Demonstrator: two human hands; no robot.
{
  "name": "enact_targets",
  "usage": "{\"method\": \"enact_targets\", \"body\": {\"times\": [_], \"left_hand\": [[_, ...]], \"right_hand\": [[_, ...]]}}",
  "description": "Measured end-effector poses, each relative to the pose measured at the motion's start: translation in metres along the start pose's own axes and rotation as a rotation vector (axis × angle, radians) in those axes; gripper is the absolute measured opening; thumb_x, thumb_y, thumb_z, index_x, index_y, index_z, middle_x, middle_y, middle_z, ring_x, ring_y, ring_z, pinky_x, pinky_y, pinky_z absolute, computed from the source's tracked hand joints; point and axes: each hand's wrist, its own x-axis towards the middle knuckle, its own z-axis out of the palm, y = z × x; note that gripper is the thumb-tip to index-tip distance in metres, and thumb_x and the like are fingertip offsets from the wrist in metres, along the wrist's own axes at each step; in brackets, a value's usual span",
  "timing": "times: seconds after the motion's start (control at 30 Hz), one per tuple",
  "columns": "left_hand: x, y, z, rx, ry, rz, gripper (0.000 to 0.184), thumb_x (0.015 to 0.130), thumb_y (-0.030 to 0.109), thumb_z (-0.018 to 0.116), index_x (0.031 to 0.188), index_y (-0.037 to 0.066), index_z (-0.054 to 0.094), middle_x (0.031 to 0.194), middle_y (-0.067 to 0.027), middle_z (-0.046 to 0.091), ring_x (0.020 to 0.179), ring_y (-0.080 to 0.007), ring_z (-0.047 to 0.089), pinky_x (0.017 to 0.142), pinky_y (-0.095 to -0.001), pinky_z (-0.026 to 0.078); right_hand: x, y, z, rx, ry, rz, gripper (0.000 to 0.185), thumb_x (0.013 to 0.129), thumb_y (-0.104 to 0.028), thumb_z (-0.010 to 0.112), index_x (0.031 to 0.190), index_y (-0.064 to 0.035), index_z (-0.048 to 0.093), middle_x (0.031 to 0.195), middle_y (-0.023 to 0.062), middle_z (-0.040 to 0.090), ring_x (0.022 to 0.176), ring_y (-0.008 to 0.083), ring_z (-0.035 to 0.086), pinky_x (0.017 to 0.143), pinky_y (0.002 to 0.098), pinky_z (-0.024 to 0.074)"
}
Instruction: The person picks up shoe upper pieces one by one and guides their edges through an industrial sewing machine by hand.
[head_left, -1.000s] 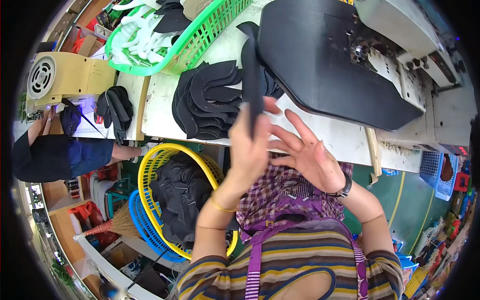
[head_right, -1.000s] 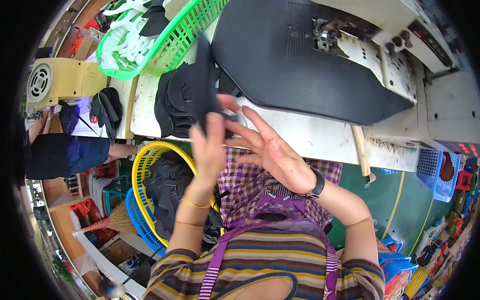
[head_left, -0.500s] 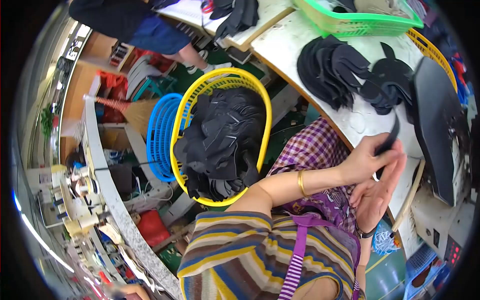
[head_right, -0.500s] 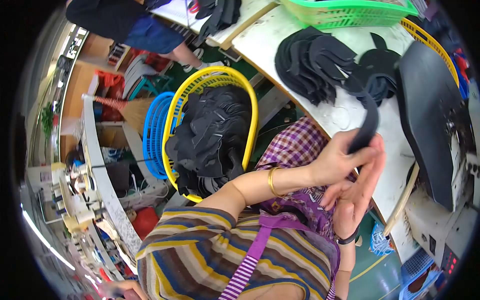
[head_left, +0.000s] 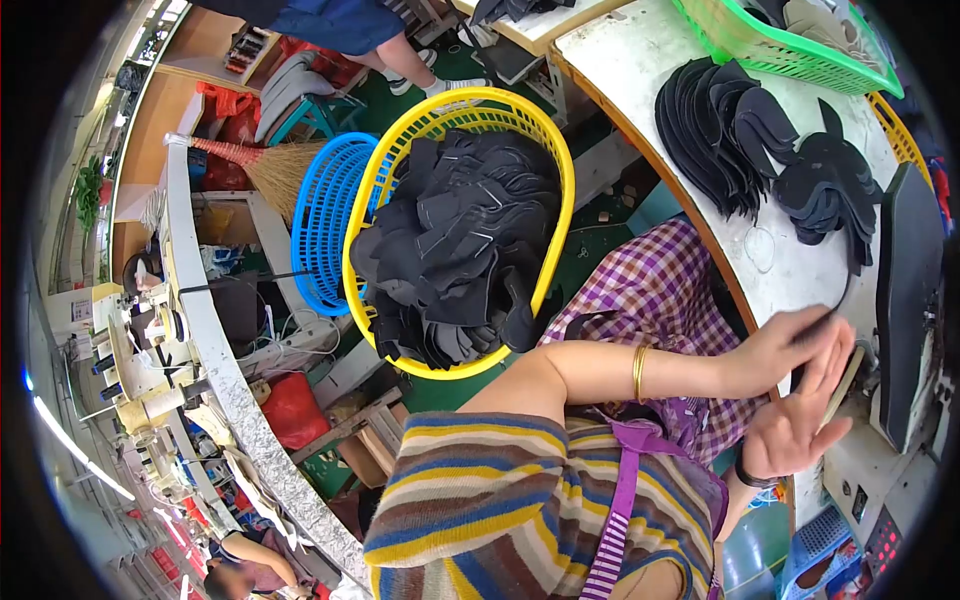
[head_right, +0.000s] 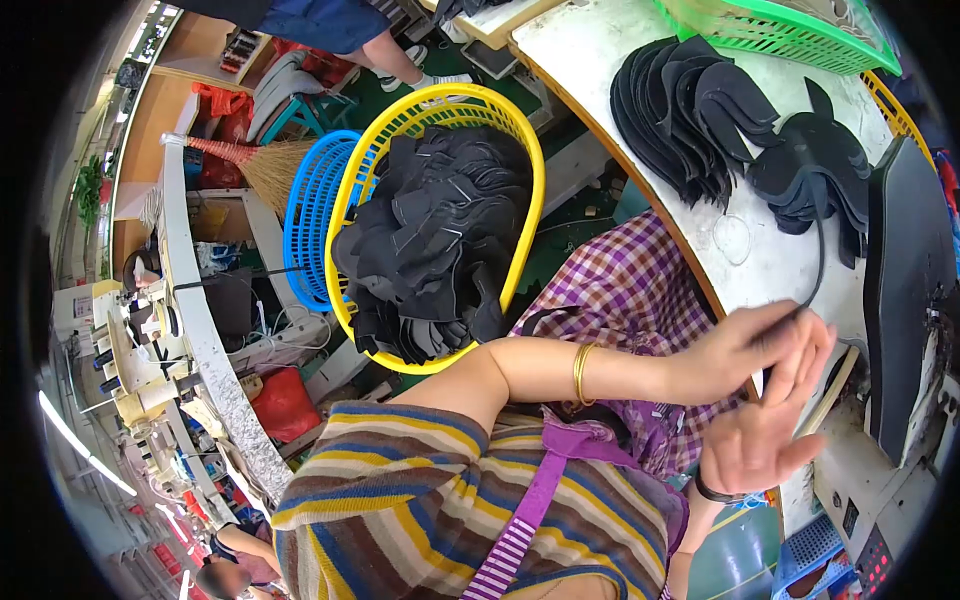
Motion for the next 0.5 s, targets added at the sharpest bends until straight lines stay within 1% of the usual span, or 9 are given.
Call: {"method": "enact_targets", "body": {"times": [0.03,0.07,0.17,0.2,0.27,0.33,0.37,0.43,0.5], "left_hand": [[-0.002,-0.002,-0.005,0.029,-0.062,-0.008,0.040,0.105,0.034,0.053,0.110,-0.005,0.061,0.091,-0.0075,0.067,0.089,-0.0171,0.059,0.083,-0.0342,0.048],[0.006,-0.006,-0.024,0.187,-0.179,-0.131,0.042,0.104,0.037,0.053,0.103,-0.003,0.064,0.091,-0.0061,0.068,0.090,-0.0135,0.060,0.082,-0.0308,0.048],[0.016,0.013,-0.021,-0.065,-0.161,-0.386,0.049,0.107,0.043,0.046,0.091,0.002,0.067,0.084,-0.0048,0.069,0.079,-0.0096,0.061,0.072,-0.0271,0.049],[0.027,0.027,-0.028,0.093,-0.175,-0.406,0.058,0.108,0.048,0.038,0.092,0.001,0.068,0.078,-0.0072,0.069,0.070,-0.0135,0.064,0.070,-0.0289,0.052],[0.059,0.060,-0.033,-0.183,-0.063,-0.281,0.065,0.108,0.053,0.033,0.091,0.001,0.068,0.078,-0.0100,0.071,0.069,-0.0168,0.067,0.070,-0.0300,0.054],[0.068,0.078,-0.026,-0.091,-0.331,-0.319,0.064,0.107,0.052,0.035,0.090,0.000,0.068,0.079,-0.0122,0.072,0.073,-0.0185,0.070,0.072,-0.0299,0.056],[0.066,0.087,-0.018,-0.054,-0.501,-0.415,0.061,0.108,0.049,0.036,0.092,0.000,0.068,0.079,-0.0118,0.072,0.075,-0.0191,0.071,0.073,-0.0292,0.056],[0.065,0.100,-0.001,-0.079,-0.709,-0.580,0.056,0.109,0.045,0.038,0.095,-0.001,0.067,0.082,-0.0120,0.072,0.077,-0.0194,0.071,0.074,-0.0298,0.056],[0.065,0.103,0.022,-0.136,-0.863,-0.736,0.056,0.109,0.044,0.037,0.094,-0.001,0.067,0.084,-0.0128,0.071,0.081,-0.0201,0.071,0.076,-0.0314,0.056]], "right_hand": [[0.003,-0.006,-0.002,0.084,-0.077,0.054,0.103,0.096,-0.025,0.063,0.159,-0.0214,-0.018,0.169,0.0127,-0.004,0.061,0.0206,0.067,0.038,0.0230,0.0481],[0.005,-0.012,-0.005,0.163,-0.149,0.113,0.105,0.096,-0.025,0.065,0.158,-0.0211,-0.020,0.169,0.0131,-0.002,0.063,0.0210,0.069,0.039,0.0231,0.0491],[0.002,-0.014,0.002,-0.141,-0.158,0.159,0.104,0.095,-0.024,0.067,0.159,-0.0156,-0.015,0.166,0.0185,0.006,0.070,0.0293,0.072,0.042,0.0278,0.0536],[-0.002,-0.021,0.010,-0.303,-0.128,0.220,0.102,0.095,-0.023,0.068,0.159,-0.0115,-0.010,0.164,0.0229,0.013,0.072,0.0348,0.073,0.044,0.0309,0.0556],[-0.018,-0.049,0.017,-0.570,-0.137,0.424,0.097,0.093,-0.022,0.070,0.160,-0.0039,0.002,0.158,0.0304,0.029,0.076,0.0420,0.073,0.047,0.0357,0.0585],[-0.018,-0.068,0.006,-1.145,-0.187,-0.049,0.080,0.092,-0.010,0.069,0.156,0.0014,0.021,0.141,0.0284,0.050,0.085,0.0309,0.071,0.064,0.0313,0.0580],[-0.011,-0.075,0.005,-1.418,-0.028,-0.330,0.077,0.091,-0.006,0.068,0.155,0.0013,0.026,0.138,0.0264,0.053,0.088,0.0279,0.070,0.068,0.0296,0.0565],[0.020,-0.084,0.019,-1.756,0.006,-0.786,0.072,0.087,0.005,0.068,0.152,-0.0004,0.035,0.131,0.0210,0.057,0.093,0.0218,0.064,0.076,0.0279,0.0526],[0.042,-0.101,0.033,-1.956,-0.142,-0.918,0.074,0.078,0.013,0.070,0.146,-0.0032,0.046,0.124,0.0159,0.059,0.096,0.0200,0.060,0.079,0.0294,0.0505]]}}
